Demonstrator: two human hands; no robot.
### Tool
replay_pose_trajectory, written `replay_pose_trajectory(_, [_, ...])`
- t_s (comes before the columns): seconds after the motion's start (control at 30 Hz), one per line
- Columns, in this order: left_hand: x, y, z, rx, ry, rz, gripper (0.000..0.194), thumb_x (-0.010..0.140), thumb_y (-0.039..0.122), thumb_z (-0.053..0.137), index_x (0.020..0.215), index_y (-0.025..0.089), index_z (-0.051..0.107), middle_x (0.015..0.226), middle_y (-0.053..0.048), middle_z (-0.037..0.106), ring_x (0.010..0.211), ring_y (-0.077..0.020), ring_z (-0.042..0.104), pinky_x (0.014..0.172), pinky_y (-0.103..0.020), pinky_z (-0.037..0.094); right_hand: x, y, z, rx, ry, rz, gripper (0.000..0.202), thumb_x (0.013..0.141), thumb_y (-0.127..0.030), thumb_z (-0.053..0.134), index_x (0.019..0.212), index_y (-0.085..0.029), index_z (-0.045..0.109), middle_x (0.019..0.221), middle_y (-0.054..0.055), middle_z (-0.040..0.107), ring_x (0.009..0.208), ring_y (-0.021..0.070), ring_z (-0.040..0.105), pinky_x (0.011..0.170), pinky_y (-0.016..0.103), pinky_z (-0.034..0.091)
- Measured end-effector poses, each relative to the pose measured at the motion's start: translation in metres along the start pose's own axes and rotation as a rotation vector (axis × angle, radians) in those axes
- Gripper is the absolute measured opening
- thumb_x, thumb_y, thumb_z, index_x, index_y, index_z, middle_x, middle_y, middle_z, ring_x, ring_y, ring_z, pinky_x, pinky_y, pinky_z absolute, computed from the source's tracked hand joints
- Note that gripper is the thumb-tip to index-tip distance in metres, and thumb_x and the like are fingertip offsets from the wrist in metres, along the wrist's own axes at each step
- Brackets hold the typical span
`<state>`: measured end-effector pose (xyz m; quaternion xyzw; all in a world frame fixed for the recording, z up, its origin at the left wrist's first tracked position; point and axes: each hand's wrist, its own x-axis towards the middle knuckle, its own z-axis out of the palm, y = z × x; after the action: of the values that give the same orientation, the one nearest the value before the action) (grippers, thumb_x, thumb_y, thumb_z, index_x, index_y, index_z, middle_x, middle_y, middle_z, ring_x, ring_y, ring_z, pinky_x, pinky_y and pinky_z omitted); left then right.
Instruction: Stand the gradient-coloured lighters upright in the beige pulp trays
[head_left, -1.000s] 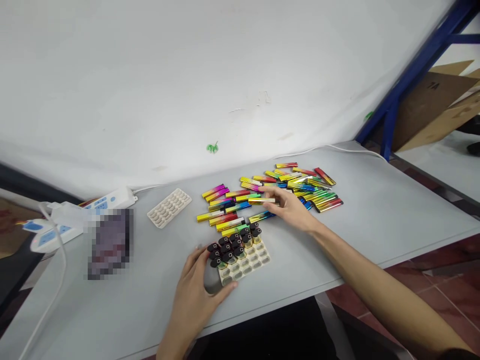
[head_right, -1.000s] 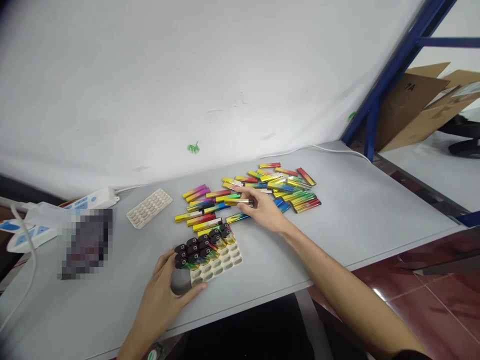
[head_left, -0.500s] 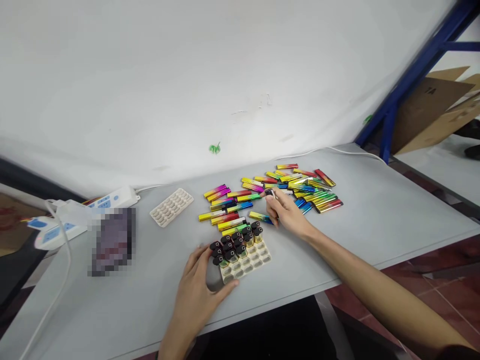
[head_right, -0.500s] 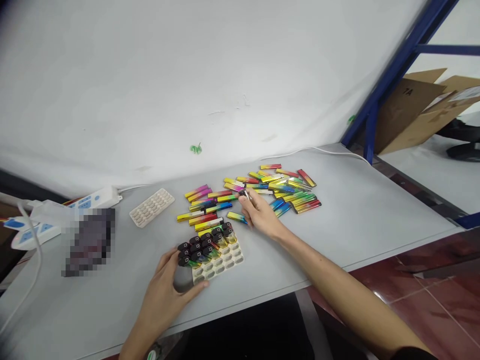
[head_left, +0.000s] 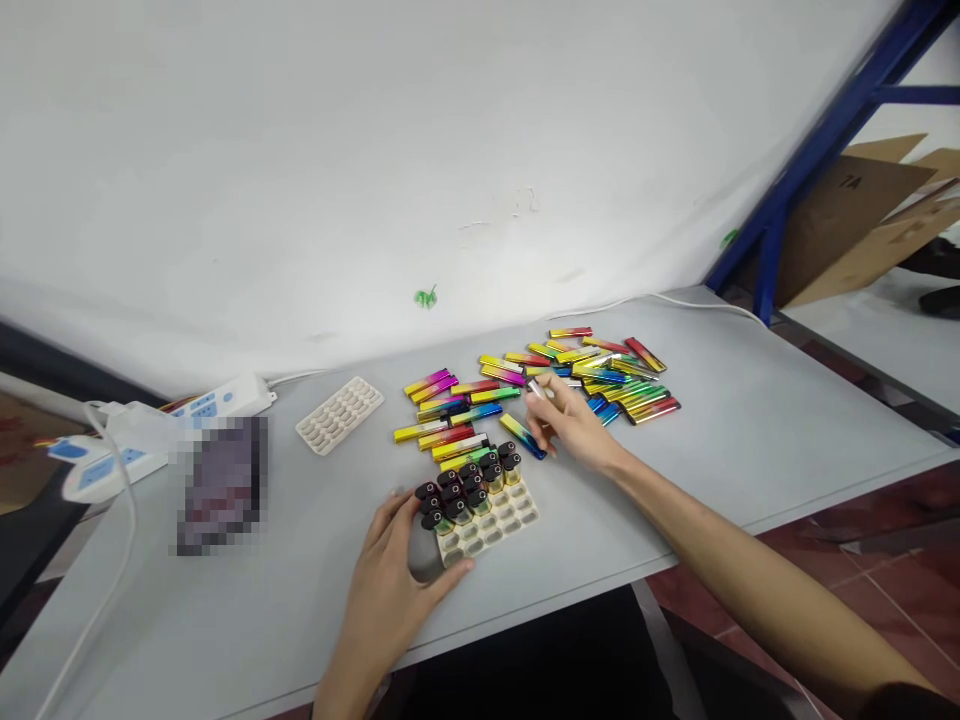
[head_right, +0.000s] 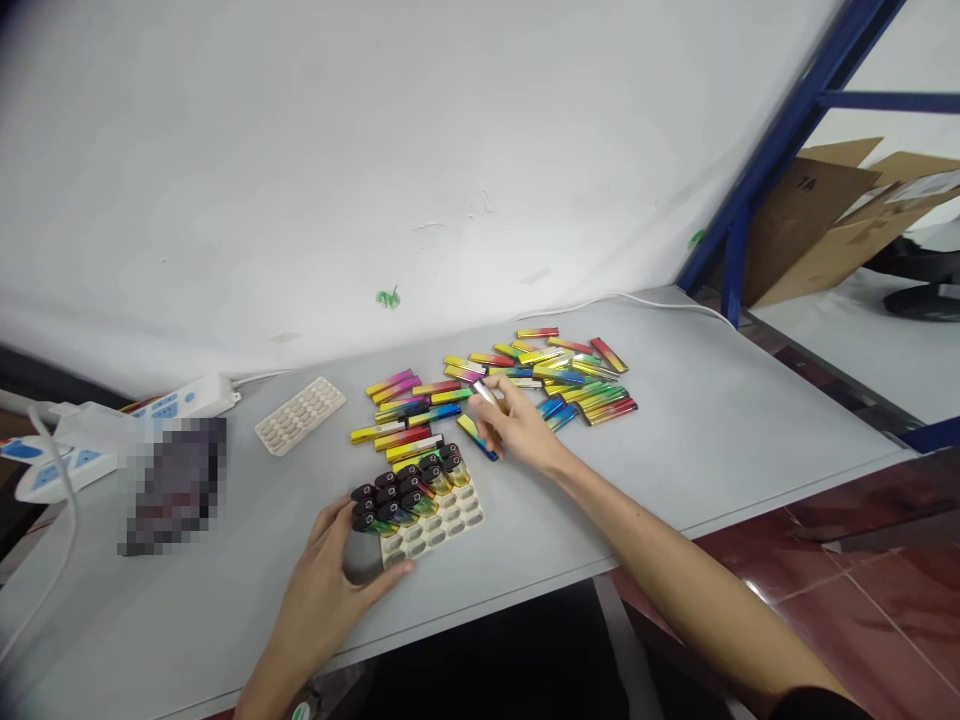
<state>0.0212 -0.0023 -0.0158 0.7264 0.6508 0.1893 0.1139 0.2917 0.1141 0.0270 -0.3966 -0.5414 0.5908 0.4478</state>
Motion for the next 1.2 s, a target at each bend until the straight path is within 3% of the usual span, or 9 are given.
replay_pose_trajectory(0.1, [-0.001, -0.001, 0.000, 0.003, -0.003, -0.005, 0.079, 0.075, 0.062, 0.066, 0.137, 0.016, 0.047, 0.138, -0.016, 0.054, 0.133, -0.0371, 0.048, 0.106, -0.056, 0.048, 0.000, 0.001, 0.000, 0.056, -0.006, -0.004, 0.035, 0.086, -0.055, 0.062, 0.090, -0.026, 0.042, 0.054, -0.012, 0.029, 0.042, 0.0076, 0.023, 0.040, 0.020, 0.022])
replay_pose_trajectory(0.27, [0.000, -0.001, 0.001, 0.004, -0.021, -0.018, 0.080, 0.076, 0.064, 0.064, 0.137, 0.015, 0.046, 0.139, -0.017, 0.052, 0.134, -0.0364, 0.048, 0.107, -0.055, 0.047, 0.005, 0.011, -0.005, 0.119, 0.038, 0.109, 0.055, 0.091, -0.067, 0.041, 0.059, -0.022, 0.036, 0.051, -0.008, 0.015, 0.045, 0.0085, 0.011, 0.042, 0.025, 0.011])
replay_pose_trajectory(0.53, [-0.001, -0.003, 0.002, 0.015, 0.010, 0.005, 0.078, 0.075, 0.060, 0.067, 0.136, 0.017, 0.045, 0.136, -0.016, 0.055, 0.133, -0.0373, 0.048, 0.105, -0.056, 0.048, 0.006, 0.015, -0.006, 0.205, 0.069, 0.090, 0.049, 0.092, -0.053, 0.034, 0.054, -0.023, 0.033, 0.046, -0.007, 0.017, 0.043, 0.0093, 0.009, 0.041, 0.024, 0.009])
replay_pose_trajectory(0.8, [0.000, -0.001, 0.000, 0.005, 0.010, 0.004, 0.077, 0.075, 0.060, 0.067, 0.135, 0.017, 0.047, 0.134, -0.015, 0.055, 0.131, -0.0371, 0.050, 0.103, -0.055, 0.050, 0.007, 0.011, -0.004, 0.166, 0.088, 0.107, 0.057, 0.089, -0.068, 0.039, 0.054, -0.023, 0.032, 0.046, -0.007, 0.017, 0.042, 0.0087, 0.011, 0.041, 0.025, 0.010])
replay_pose_trajectory(1.07, [0.000, 0.001, -0.002, -0.015, -0.012, -0.019, 0.081, 0.074, 0.062, 0.066, 0.137, 0.015, 0.046, 0.138, -0.016, 0.052, 0.132, -0.0367, 0.049, 0.107, -0.054, 0.047, 0.007, 0.018, -0.006, 0.166, 0.068, 0.095, 0.051, 0.092, -0.056, 0.036, 0.052, -0.024, 0.034, 0.045, -0.006, 0.018, 0.042, 0.0095, 0.010, 0.041, 0.026, 0.009])
replay_pose_trajectory(1.2, [0.000, 0.001, -0.001, -0.021, -0.014, -0.010, 0.081, 0.075, 0.061, 0.066, 0.139, 0.016, 0.044, 0.139, -0.016, 0.051, 0.132, -0.0363, 0.048, 0.107, -0.055, 0.046, 0.007, 0.019, -0.006, 0.072, 0.097, 0.059, 0.054, 0.092, -0.064, 0.033, 0.057, -0.024, 0.039, 0.047, -0.007, 0.017, 0.042, 0.0103, 0.012, 0.042, 0.027, 0.013])
